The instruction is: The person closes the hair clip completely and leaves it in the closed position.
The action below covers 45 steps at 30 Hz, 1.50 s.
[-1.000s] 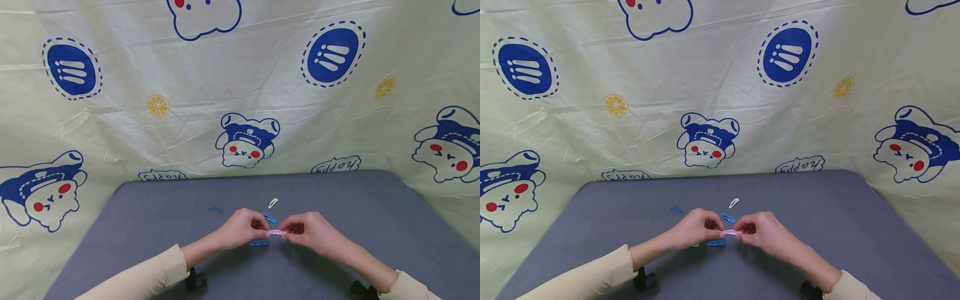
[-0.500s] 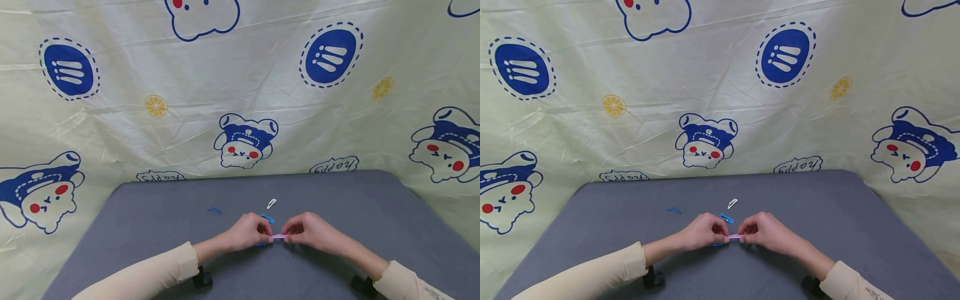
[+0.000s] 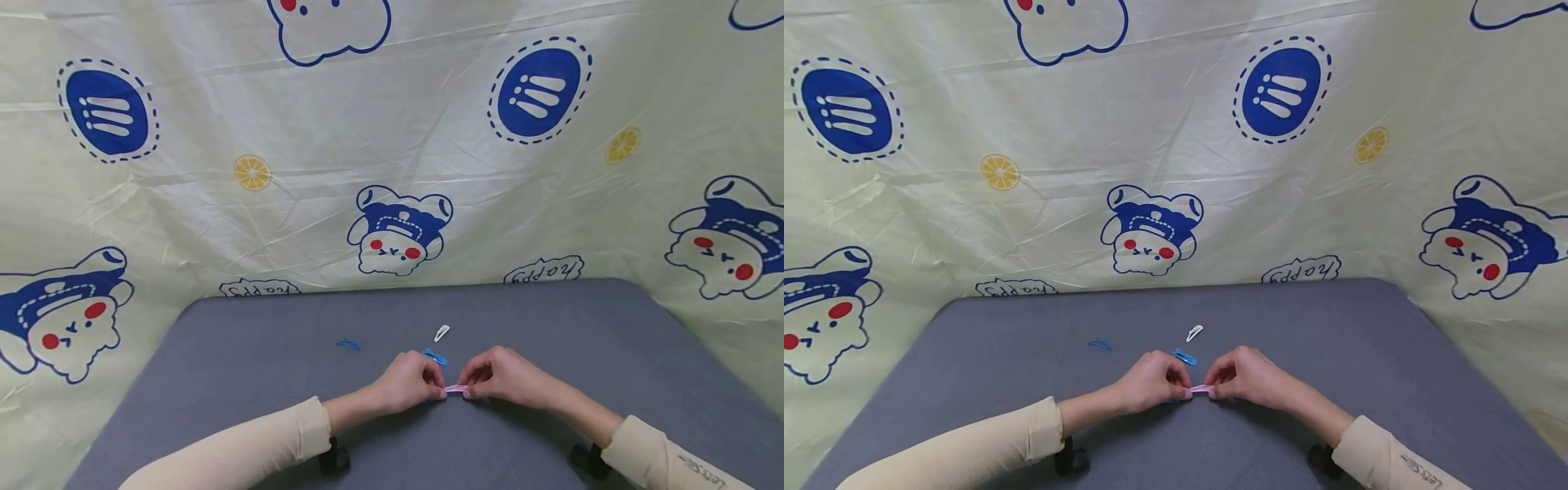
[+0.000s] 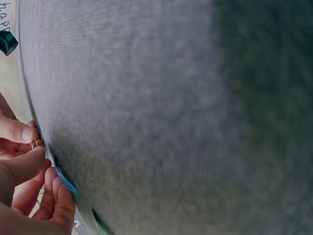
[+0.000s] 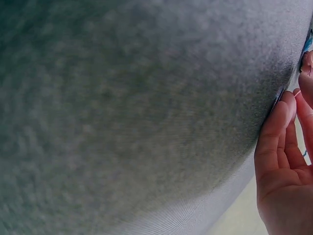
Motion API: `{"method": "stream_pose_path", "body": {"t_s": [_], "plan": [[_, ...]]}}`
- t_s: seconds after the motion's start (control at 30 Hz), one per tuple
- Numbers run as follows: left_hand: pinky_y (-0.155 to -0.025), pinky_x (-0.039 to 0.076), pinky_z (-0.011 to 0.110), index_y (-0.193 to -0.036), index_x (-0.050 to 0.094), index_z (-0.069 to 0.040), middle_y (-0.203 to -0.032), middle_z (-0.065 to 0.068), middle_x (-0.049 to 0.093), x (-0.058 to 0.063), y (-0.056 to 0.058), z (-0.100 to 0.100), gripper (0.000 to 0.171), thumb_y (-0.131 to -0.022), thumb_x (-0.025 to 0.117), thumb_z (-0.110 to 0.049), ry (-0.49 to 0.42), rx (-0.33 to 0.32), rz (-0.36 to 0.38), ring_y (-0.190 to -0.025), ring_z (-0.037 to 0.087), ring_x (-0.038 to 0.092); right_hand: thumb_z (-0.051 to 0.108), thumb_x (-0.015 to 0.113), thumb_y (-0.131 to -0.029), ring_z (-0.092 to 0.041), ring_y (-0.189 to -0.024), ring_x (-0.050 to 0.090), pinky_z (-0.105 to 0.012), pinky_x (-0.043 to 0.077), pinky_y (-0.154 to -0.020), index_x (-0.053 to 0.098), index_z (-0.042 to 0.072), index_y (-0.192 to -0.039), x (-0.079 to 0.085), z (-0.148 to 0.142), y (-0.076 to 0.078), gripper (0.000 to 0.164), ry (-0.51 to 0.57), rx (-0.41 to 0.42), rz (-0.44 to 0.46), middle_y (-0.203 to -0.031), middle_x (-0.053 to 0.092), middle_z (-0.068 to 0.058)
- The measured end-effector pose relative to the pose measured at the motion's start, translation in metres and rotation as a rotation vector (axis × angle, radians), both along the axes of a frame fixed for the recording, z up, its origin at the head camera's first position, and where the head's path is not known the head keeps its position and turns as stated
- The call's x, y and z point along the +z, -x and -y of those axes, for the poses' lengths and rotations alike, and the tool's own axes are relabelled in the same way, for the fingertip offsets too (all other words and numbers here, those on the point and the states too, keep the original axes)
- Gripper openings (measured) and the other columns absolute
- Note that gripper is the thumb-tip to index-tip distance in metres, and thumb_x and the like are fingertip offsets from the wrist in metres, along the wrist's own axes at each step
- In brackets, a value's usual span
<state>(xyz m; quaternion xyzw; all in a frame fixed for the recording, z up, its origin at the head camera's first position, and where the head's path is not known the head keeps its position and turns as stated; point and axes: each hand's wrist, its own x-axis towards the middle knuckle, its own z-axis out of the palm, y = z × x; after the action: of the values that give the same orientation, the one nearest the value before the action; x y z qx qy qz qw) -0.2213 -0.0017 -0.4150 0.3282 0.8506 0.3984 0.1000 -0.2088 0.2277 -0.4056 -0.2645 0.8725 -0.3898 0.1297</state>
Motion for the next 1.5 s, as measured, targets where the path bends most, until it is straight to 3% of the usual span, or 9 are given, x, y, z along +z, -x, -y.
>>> {"method": "stream_pose_path", "body": {"t_s": [0.53, 0.93, 1.3, 1.5], "plan": [[-0.053, 0.038, 0.016, -0.068, 0.07, -0.012, -0.057, -0.015, 0.053, 0.0, -0.009, -0.005, 0.016, -0.076, 0.083, -0.007, 0.057, 0.029, -0.115, -0.056, -0.003, 0.047, 0.009, 0.08, -0.078, -0.005, -0.062, 0.058, -0.022, 0.047, -0.056, 0.075, 0.016, -0.085, -0.003, 0.003, -0.003, 0.011, -0.014, -0.032, -0.065, -0.07, 0.066, 0.009], [-0.053, 0.039, 0.017, -0.071, 0.071, -0.013, -0.057, -0.014, 0.053, 0.002, -0.009, -0.005, 0.014, -0.077, 0.082, -0.008, 0.081, 0.021, -0.109, -0.055, -0.002, 0.047, 0.009, 0.08, -0.078, -0.004, -0.063, 0.058, -0.023, 0.047, -0.057, 0.075, 0.016, -0.087, -0.003, 0.002, -0.006, 0.012, -0.037, -0.044, -0.07, -0.07, 0.065, 0.01], [-0.056, 0.041, 0.016, -0.075, 0.073, -0.01, -0.06, -0.013, 0.058, 0.008, -0.004, 0.002, 0.01, -0.078, 0.082, -0.007, 0.045, -0.003, -0.049, -0.057, -0.003, 0.049, 0.01, 0.078, -0.081, -0.006, -0.068, 0.059, -0.023, 0.048, -0.061, 0.074, 0.011, -0.092, -0.001, -0.001, -0.009, 0.012, -0.01, -0.038, -0.052, -0.078, 0.066, 0.007], [-0.064, 0.046, 0.019, -0.088, 0.074, -0.005, -0.074, -0.01, 0.059, 0.016, 0.005, 0.011, 0.006, -0.084, 0.077, -0.007, -0.005, 0.06, -0.073, -0.068, 0.002, 0.054, 0.007, 0.073, -0.085, -0.007, -0.075, 0.061, -0.025, 0.051, -0.067, 0.073, 0.007, -0.1, 0.004, -0.004, -0.006, 0.015, 0.019, -0.035, -0.056, -0.088, 0.069, 0.004]]}}
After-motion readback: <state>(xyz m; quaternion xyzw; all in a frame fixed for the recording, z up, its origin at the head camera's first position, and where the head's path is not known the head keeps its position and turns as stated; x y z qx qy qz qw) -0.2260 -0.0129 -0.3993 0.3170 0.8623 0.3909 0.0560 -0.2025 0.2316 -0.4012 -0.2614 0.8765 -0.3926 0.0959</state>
